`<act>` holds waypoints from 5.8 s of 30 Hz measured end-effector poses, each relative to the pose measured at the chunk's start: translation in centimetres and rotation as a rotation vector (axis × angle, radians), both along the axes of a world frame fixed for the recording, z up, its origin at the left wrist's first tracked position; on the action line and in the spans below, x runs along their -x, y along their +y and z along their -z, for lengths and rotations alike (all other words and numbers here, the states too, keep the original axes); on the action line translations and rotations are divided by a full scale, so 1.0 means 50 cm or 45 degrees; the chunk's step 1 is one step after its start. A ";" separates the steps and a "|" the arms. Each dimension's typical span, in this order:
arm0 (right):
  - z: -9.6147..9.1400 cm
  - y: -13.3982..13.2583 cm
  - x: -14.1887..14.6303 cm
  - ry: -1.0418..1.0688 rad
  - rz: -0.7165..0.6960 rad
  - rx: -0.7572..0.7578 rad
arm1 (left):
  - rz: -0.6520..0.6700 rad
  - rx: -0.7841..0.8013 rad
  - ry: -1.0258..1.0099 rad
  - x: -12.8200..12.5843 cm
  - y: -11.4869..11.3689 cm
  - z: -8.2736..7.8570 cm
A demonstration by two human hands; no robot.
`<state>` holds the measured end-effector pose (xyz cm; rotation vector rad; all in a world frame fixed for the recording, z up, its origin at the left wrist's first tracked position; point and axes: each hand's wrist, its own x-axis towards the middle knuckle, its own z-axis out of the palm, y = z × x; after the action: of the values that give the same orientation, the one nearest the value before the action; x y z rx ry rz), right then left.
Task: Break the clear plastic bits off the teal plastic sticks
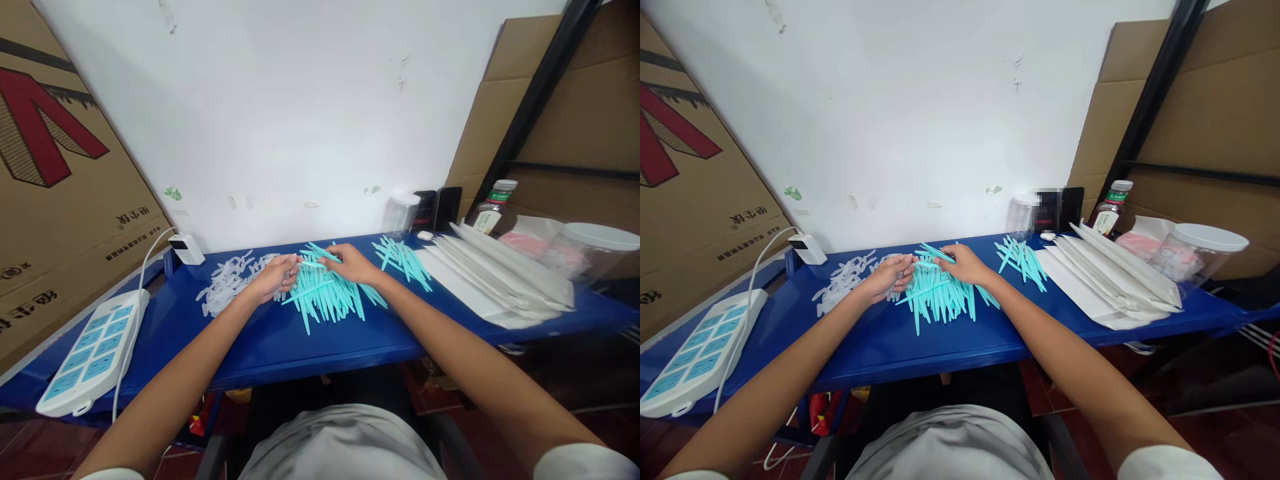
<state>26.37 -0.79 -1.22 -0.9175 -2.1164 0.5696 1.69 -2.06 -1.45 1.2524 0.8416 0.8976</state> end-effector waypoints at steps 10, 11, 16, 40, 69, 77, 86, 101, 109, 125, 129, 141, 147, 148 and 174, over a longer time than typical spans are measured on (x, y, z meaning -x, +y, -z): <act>0.004 0.001 0.001 -0.043 0.052 -0.158 | 0.134 0.301 -0.184 0.007 0.006 0.003; 0.004 0.001 0.002 -0.042 0.055 -0.182 | 0.166 0.342 -0.193 0.008 0.007 0.001; -0.004 -0.007 0.004 -0.020 0.007 -0.237 | 0.333 0.566 -0.217 0.018 0.017 -0.007; -0.014 -0.011 -0.013 -0.157 -0.062 -0.582 | 0.341 0.899 -0.420 0.020 0.003 -0.028; -0.027 -0.038 0.004 -0.464 0.045 -0.931 | 0.540 0.966 -0.398 0.037 0.025 -0.014; -0.020 -0.050 0.023 -0.357 -0.022 -0.892 | 0.440 0.940 -0.366 0.029 0.011 -0.024; 0.005 -0.018 0.018 -0.108 -0.085 -0.655 | 0.366 0.928 -0.417 0.018 -0.002 -0.041; 0.009 -0.006 0.018 0.240 -0.011 -0.102 | 0.475 0.664 -0.241 0.032 0.010 -0.024; 0.008 -0.018 0.025 0.256 -0.018 -0.033 | 0.480 0.546 -0.135 0.025 0.001 -0.030; -0.024 0.003 -0.028 0.055 0.028 0.223 | -0.019 0.059 -0.065 0.013 -0.016 -0.041; -0.041 -0.011 -0.032 0.014 -0.007 0.352 | -0.057 0.035 0.007 0.015 -0.019 -0.045; -0.049 -0.024 -0.030 0.075 -0.150 0.491 | 0.070 -0.007 0.081 0.020 -0.018 -0.043; -0.048 -0.017 -0.040 -0.004 -0.178 0.456 | 0.059 -0.130 0.220 0.025 -0.020 -0.040; -0.048 -0.016 -0.041 -0.011 -0.177 0.449 | 0.057 -0.136 0.243 0.024 -0.022 -0.041; -0.032 -0.019 -0.019 -0.003 -0.254 0.267 | 0.199 -0.084 0.357 0.005 -0.039 -0.036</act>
<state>27.31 -1.74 0.38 -0.8235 -2.1940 0.9067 1.43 -3.98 0.38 1.5026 0.9243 0.6371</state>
